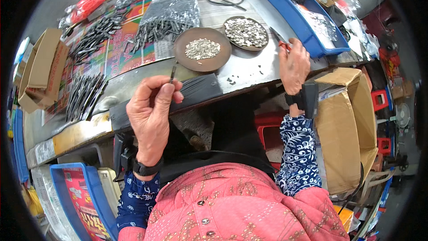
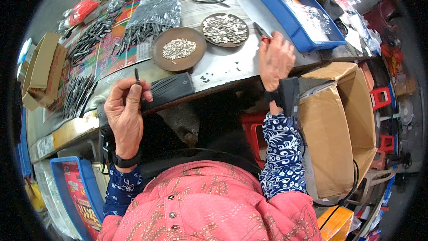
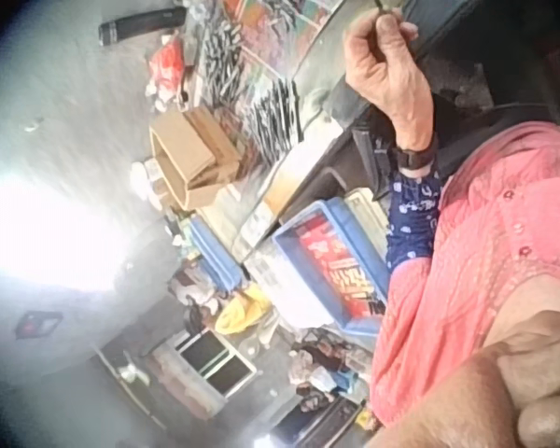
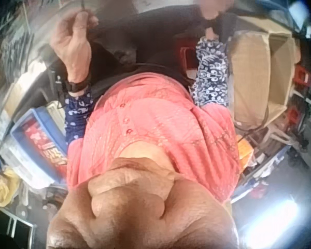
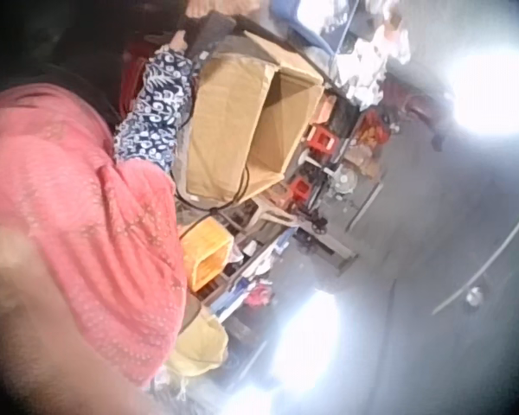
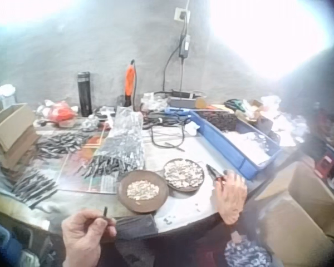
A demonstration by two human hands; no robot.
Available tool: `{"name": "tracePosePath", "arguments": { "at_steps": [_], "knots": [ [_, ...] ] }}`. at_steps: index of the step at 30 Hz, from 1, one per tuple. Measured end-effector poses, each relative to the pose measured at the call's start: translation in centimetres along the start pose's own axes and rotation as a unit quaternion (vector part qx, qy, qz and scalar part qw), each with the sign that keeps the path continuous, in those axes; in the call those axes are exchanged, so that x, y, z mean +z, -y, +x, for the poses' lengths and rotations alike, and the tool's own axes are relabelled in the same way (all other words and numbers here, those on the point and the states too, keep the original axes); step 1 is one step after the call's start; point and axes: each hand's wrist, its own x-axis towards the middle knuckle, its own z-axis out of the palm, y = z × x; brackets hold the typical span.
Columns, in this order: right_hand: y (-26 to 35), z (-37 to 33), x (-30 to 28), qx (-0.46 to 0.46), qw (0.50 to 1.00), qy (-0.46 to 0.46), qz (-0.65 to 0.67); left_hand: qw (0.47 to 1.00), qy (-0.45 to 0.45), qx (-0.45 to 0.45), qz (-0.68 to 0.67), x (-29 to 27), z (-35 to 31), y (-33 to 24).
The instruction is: The person repeatedly picks up small metal rods and cylindrical metal pieces from a workbench, inserts the pieces into the rods, and places the assembled units back on the table. The process is repeated multiple times using the same components.
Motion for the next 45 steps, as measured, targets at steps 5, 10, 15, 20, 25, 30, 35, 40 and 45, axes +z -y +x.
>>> {"name": "tracePosePath", "arguments": {
  "at_steps": [5, 10, 15, 20, 25, 30, 35, 40, 45],
  "knots": [
    [3.2, -1.3, -4.9, 0.054, 0.916, -0.009, 0.398, 1.000, 0.009, 0.016, -0.009, -0.1, -0.2, 0.4],
    [8.0, -3.2, -10.5, -0.097, 0.837, 0.013, 0.538, 1.000, 0.014, 0.014, -0.006, -0.1, -0.2, 0.3],
    [12.4, -3.9, -10.8, -0.324, 0.819, 0.071, 0.467, 1.000, 0.017, 0.022, 0.003, -0.2, -0.2, 0.4],
    [11.8, -3.9, -11.9, -0.275, 0.847, 0.025, 0.454, 1.000, 0.021, 0.021, 0.009, -0.2, -0.2, 0.4],
    [13.0, -4.3, -11.4, -0.314, 0.831, 0.079, 0.452, 0.999, 0.019, 0.024, 0.008, -0.2, -0.2, 0.4],
    [12.1, -3.7, -12.8, -0.279, 0.837, 0.049, 0.467, 0.999, 0.020, 0.033, 0.031, -0.2, -0.2, 0.5],
    [12.6, -4.2, -11.6, -0.362, 0.830, 0.026, 0.423, 1.000, 0.018, 0.019, 0.002, -0.1, -0.1, 0.4],
    [10.9, -4.1, -10.9, -0.288, 0.851, 0.073, 0.434, 0.997, 0.027, 0.025, 0.061, -0.1, -0.1, 0.3],
    [8.1, -2.4, -10.2, -0.184, 0.900, 0.017, 0.394, 0.999, 0.023, 0.020, 0.021, -0.2, 0.0, 0.3]
  ]
}}
